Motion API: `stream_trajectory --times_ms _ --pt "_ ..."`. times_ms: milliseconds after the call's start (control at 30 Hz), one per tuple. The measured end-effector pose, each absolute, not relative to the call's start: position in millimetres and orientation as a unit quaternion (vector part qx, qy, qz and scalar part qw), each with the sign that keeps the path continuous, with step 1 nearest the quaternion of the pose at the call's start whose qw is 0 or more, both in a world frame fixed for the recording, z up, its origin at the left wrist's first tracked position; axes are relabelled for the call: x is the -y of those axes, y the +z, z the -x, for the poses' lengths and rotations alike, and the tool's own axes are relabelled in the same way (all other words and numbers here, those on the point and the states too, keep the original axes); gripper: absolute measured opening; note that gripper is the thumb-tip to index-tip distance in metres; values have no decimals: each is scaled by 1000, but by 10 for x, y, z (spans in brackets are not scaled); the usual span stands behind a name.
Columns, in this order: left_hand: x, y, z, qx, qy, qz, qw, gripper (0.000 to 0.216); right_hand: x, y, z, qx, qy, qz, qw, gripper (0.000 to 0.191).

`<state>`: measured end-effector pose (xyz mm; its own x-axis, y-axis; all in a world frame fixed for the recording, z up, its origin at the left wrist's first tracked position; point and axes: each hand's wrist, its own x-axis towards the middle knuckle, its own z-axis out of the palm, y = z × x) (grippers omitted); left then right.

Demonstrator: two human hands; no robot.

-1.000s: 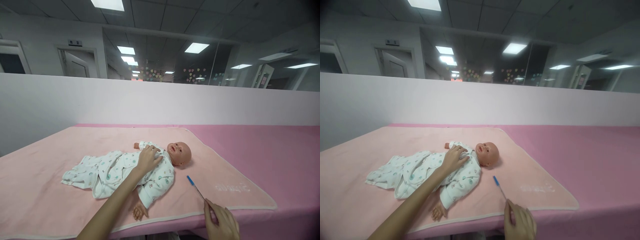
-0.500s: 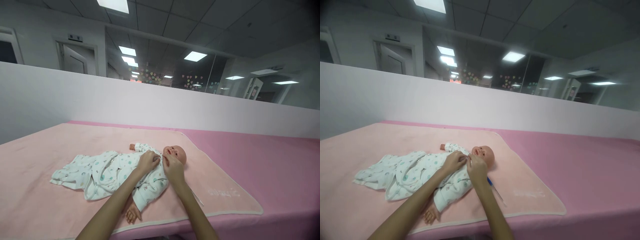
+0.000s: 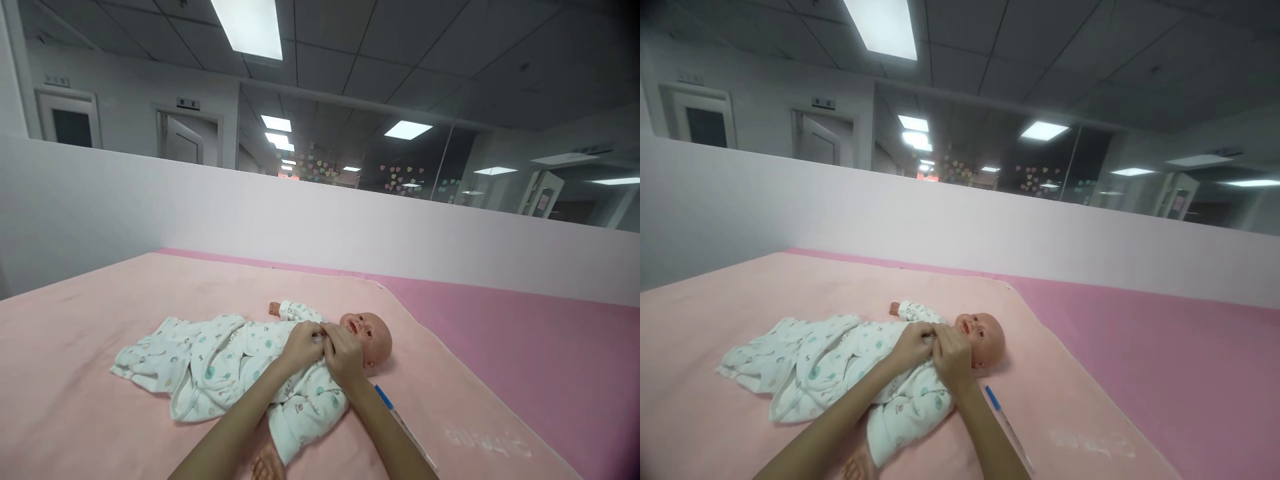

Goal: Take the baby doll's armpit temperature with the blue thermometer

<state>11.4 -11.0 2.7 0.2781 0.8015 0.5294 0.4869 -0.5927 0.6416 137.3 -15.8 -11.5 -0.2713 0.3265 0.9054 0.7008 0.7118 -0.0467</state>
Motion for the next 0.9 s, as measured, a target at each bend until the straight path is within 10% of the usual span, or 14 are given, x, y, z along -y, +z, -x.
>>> stream_trajectory --times_ms 267,900 --pt "55 76 -61 -338 517 -672 408 32 201 -93 -1347 759 -136 318 551 37" --pt "32 95 -15 -319 499 -666 453 22 190 -112 -1331 772 -62 330 540 46"
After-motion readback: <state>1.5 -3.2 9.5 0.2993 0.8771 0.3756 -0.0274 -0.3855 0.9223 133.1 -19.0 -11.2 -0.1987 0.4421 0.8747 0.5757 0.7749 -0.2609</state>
